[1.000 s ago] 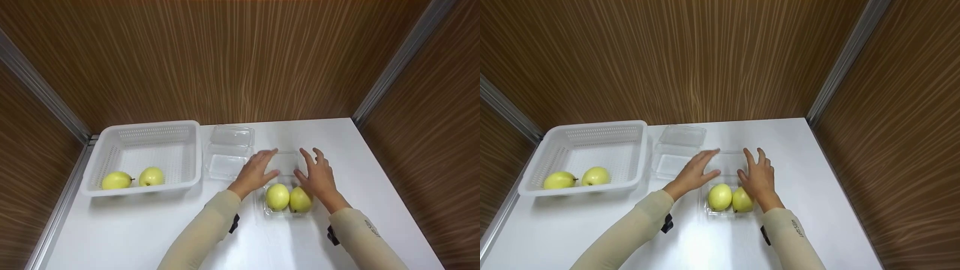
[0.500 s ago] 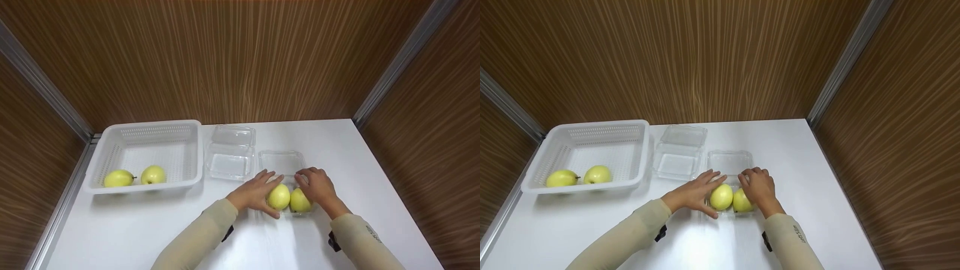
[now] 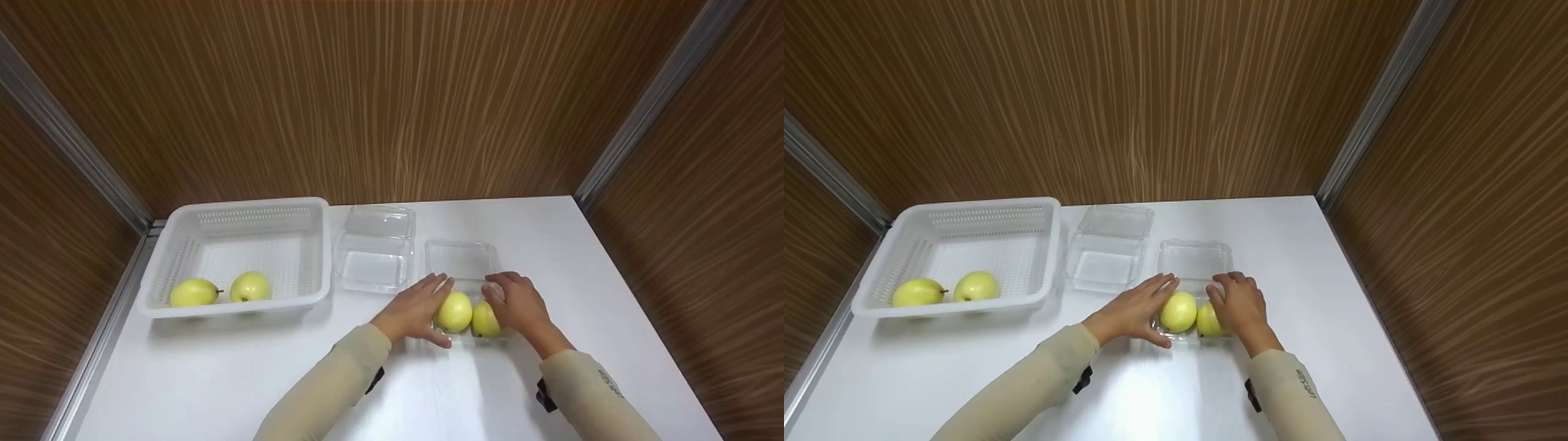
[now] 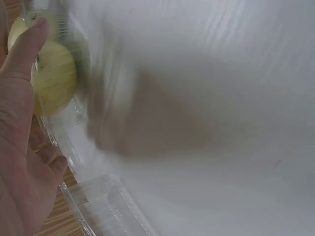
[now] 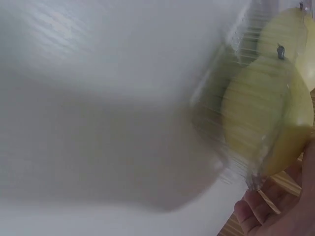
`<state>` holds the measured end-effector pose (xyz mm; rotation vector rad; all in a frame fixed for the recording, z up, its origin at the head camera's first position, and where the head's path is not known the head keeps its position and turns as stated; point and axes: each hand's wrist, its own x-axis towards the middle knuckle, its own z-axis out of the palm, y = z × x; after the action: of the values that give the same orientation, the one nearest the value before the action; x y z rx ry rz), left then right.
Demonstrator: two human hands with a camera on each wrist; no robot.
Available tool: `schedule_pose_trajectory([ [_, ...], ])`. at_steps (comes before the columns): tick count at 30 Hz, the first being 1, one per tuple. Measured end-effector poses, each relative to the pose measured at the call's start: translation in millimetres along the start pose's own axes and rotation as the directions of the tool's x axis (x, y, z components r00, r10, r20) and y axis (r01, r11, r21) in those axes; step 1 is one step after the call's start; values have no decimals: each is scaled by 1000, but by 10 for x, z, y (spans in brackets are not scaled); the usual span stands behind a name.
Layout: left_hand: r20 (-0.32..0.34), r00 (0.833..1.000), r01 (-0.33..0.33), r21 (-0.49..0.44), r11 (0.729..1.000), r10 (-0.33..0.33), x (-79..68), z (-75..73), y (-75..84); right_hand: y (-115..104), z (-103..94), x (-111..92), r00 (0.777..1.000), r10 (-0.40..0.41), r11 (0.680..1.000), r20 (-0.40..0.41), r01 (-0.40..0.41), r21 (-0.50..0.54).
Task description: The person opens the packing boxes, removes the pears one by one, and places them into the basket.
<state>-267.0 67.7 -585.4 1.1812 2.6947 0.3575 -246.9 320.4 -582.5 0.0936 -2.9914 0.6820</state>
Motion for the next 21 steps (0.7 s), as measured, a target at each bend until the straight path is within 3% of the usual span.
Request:
schedule_pose_trajectory([
  [6,31,998,50,-81,996,-47,-4,-19,-8,19,48,-117,1000,-21,999,3,21,35],
  [12,22,999,46,-80,996,-44,15,-26,-19,92,132,-274,996,-66,997,64,63,46],
  [21,11,999,32,-87,996,-31,-2,-44,-19,210,199,-356,990,-126,992,69,124,32],
])
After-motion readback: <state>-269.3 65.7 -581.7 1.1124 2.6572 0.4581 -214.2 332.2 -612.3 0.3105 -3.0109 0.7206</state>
